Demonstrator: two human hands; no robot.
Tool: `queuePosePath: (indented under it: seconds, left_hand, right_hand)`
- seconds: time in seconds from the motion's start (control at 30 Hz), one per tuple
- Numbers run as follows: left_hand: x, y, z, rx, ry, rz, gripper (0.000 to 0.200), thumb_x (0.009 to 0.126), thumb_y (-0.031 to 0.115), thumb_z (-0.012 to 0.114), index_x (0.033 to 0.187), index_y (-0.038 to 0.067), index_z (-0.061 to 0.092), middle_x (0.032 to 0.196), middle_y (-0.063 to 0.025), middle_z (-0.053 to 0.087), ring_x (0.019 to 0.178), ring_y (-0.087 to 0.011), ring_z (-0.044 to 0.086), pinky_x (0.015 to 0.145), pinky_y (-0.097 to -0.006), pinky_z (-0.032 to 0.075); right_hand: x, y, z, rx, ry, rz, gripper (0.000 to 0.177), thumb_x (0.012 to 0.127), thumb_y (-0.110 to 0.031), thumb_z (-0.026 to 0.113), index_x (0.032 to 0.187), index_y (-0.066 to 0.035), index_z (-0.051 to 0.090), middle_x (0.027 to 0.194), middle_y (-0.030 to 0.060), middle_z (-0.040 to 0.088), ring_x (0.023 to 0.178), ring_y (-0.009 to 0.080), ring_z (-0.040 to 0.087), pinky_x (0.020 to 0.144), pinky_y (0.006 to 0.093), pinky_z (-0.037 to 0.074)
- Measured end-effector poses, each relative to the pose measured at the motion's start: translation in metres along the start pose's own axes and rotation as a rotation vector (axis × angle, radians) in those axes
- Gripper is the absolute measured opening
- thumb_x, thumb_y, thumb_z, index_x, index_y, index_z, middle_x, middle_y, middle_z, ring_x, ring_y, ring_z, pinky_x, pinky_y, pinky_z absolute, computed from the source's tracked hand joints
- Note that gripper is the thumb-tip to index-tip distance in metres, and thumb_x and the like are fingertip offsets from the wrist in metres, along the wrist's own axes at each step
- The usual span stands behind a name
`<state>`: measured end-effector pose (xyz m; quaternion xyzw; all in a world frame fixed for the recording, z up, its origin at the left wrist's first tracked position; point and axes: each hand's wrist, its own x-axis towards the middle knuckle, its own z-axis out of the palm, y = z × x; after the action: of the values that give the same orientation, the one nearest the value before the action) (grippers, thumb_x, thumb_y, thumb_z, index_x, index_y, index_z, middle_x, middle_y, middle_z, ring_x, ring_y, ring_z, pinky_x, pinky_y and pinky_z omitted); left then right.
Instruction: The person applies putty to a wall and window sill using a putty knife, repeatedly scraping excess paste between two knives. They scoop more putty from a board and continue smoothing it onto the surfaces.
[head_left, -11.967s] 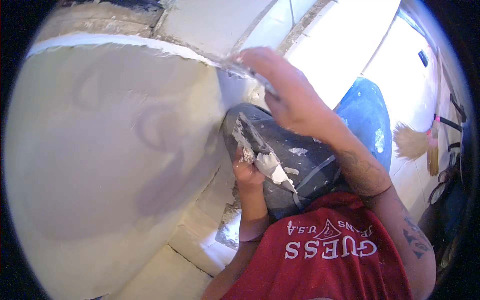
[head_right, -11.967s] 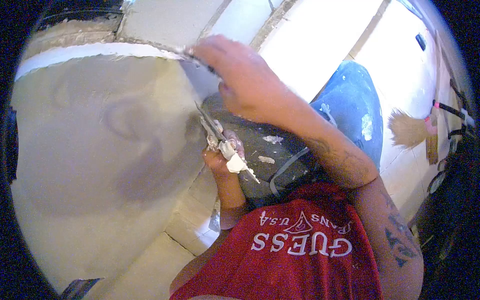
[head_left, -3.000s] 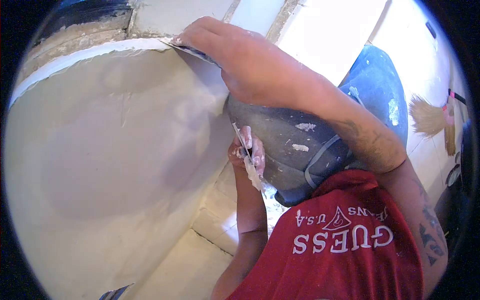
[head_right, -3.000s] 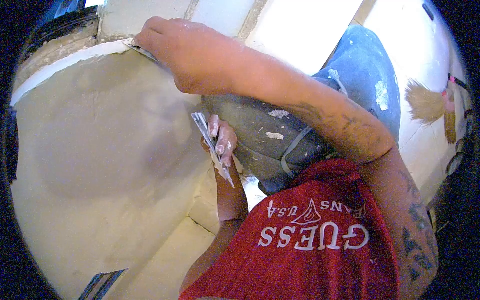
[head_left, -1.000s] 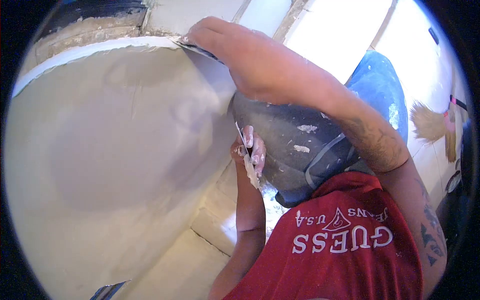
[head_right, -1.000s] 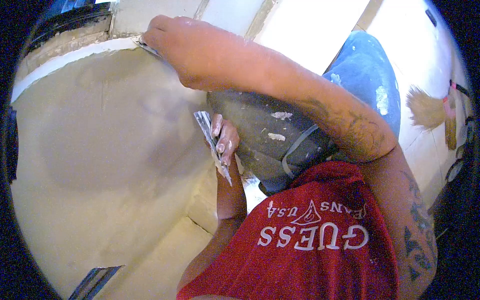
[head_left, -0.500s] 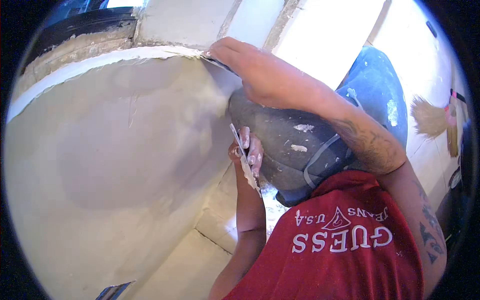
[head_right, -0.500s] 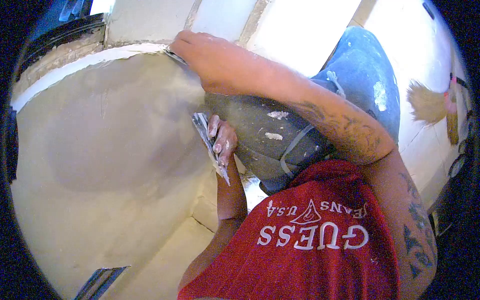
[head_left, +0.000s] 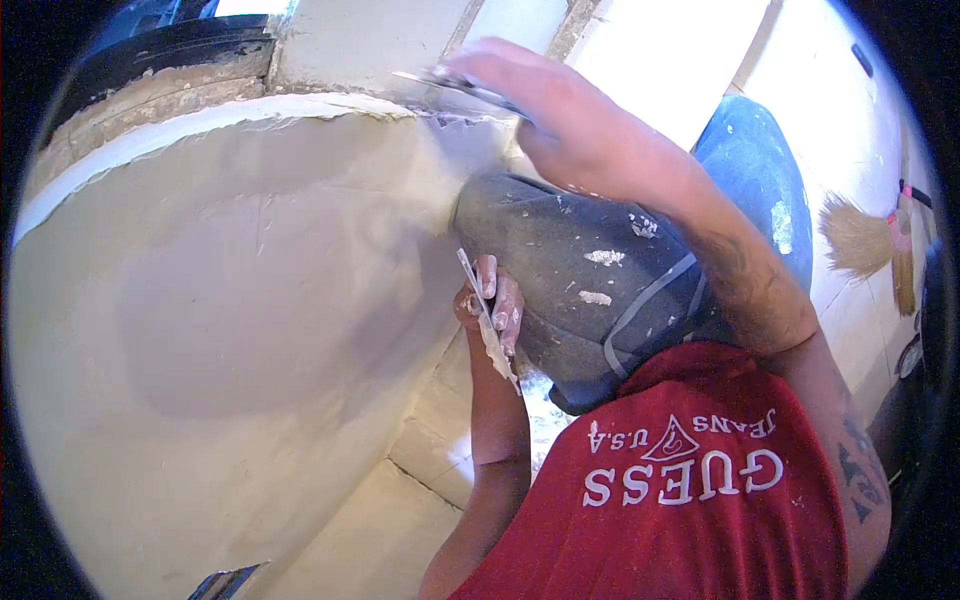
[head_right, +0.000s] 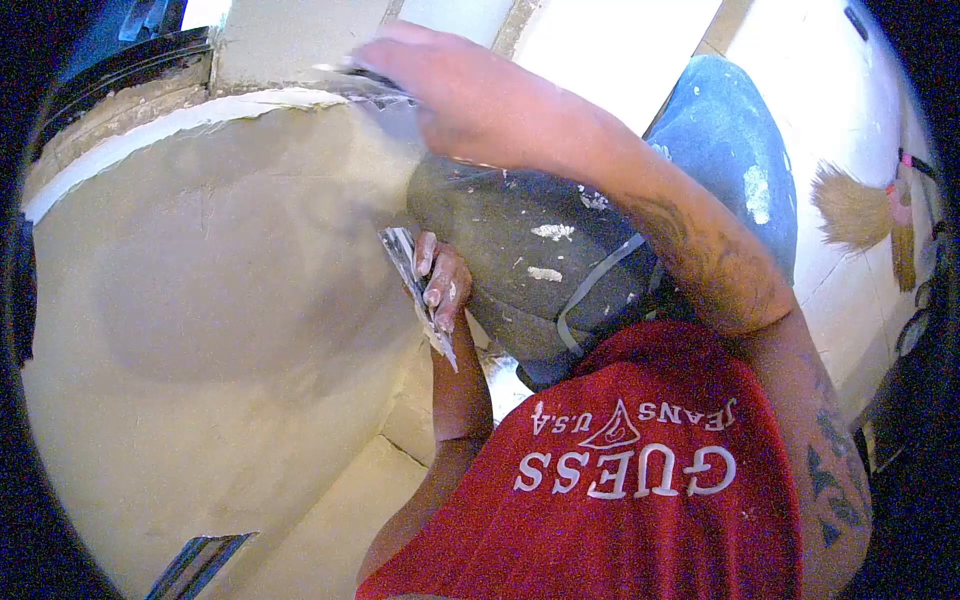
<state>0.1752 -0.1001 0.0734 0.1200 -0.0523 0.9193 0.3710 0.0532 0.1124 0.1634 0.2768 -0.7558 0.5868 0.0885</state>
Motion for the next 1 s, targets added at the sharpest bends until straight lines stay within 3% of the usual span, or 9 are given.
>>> queuePosePath:
  seconds: [0.07, 0.17, 0.27, 0.47, 0.57, 1.0]
  left_hand:
    - [-0.001, 0.002, 0.000, 0.025, 0.008, -0.012, 0.020, 0.079, 0.003, 0.057, 0.092, -0.001, 0.042, 0.080, -0.0249, 0.056, 0.059, -0.0408, 0.060, 0.045, -0.0452, 0.052]
    - [-0.003, 0.001, 0.003, 0.052, 0.044, 0.003, 0.020, 0.079, 0.003, 0.057, 0.091, 0.000, 0.042, 0.080, -0.0245, 0.056, 0.058, -0.0406, 0.060, 0.044, -0.0448, 0.052]
    - [-0.002, 0.001, 0.001, 0.062, 0.031, 0.000, 0.019, 0.079, 0.004, 0.056, 0.091, 0.000, 0.042, 0.078, -0.0235, 0.056, 0.056, -0.0396, 0.060, 0.042, -0.0434, 0.052]
    - [-0.004, 0.000, -0.001, 0.012, -0.003, -0.007, 0.017, 0.081, 0.007, 0.054, 0.091, -0.001, 0.042, 0.079, -0.0252, 0.056, 0.058, -0.0413, 0.060, 0.042, -0.0447, 0.052]
    - [-0.003, 0.001, -0.003, 0.001, -0.026, -0.012, 0.016, 0.083, 0.009, 0.051, 0.091, -0.001, 0.043, 0.078, -0.0256, 0.056, 0.058, -0.0421, 0.060, 0.042, -0.0452, 0.052]
    - [0.000, -0.003, 0.006, 0.051, 0.049, 0.035, 0.018, 0.080, 0.004, 0.055, 0.092, -0.001, 0.042, 0.079, -0.0240, 0.056, 0.055, -0.0380, 0.060, 0.041, -0.0410, 0.052]
  right_hand:
    - [0.021, -0.016, 0.001, -0.023, 0.081, -0.114, 0.054, 0.062, 0.014, 0.038, 0.114, 0.000, 0.044, 0.110, 0.0175, 0.046, 0.105, 0.0347, 0.046, 0.091, 0.0372, 0.037]
    - [0.041, -0.031, -0.004, 0.331, 0.035, -0.081, 0.035, 0.067, 0.010, 0.040, 0.102, 0.007, 0.043, 0.104, 0.0251, 0.044, 0.097, 0.0382, 0.045, 0.084, 0.0388, 0.037]
    - [0.045, -0.023, 0.019, 0.027, 0.109, -0.159, 0.041, 0.063, 0.008, 0.048, 0.104, 0.004, 0.049, 0.101, 0.0195, 0.049, 0.096, 0.0361, 0.049, 0.084, 0.0393, 0.041]
    - [0.041, -0.031, 0.026, -0.090, 0.049, -0.122, 0.036, 0.064, 0.005, 0.051, 0.100, 0.004, 0.049, 0.098, 0.0184, 0.049, 0.092, 0.0361, 0.051, 0.079, 0.0410, 0.043]
    - [0.035, -0.030, 0.024, -0.087, -0.050, -0.025, 0.051, 0.064, 0.011, 0.042, 0.114, 0.003, 0.042, 0.113, 0.0175, 0.044, 0.106, 0.0355, 0.044, 0.089, 0.0385, 0.038]
    - [0.007, -0.012, 0.006, -0.070, -0.099, 0.009, 0.055, 0.061, 0.013, 0.041, 0.115, 0.002, 0.043, 0.116, 0.0186, 0.043, 0.109, 0.0344, 0.043, 0.091, 0.0368, 0.037]
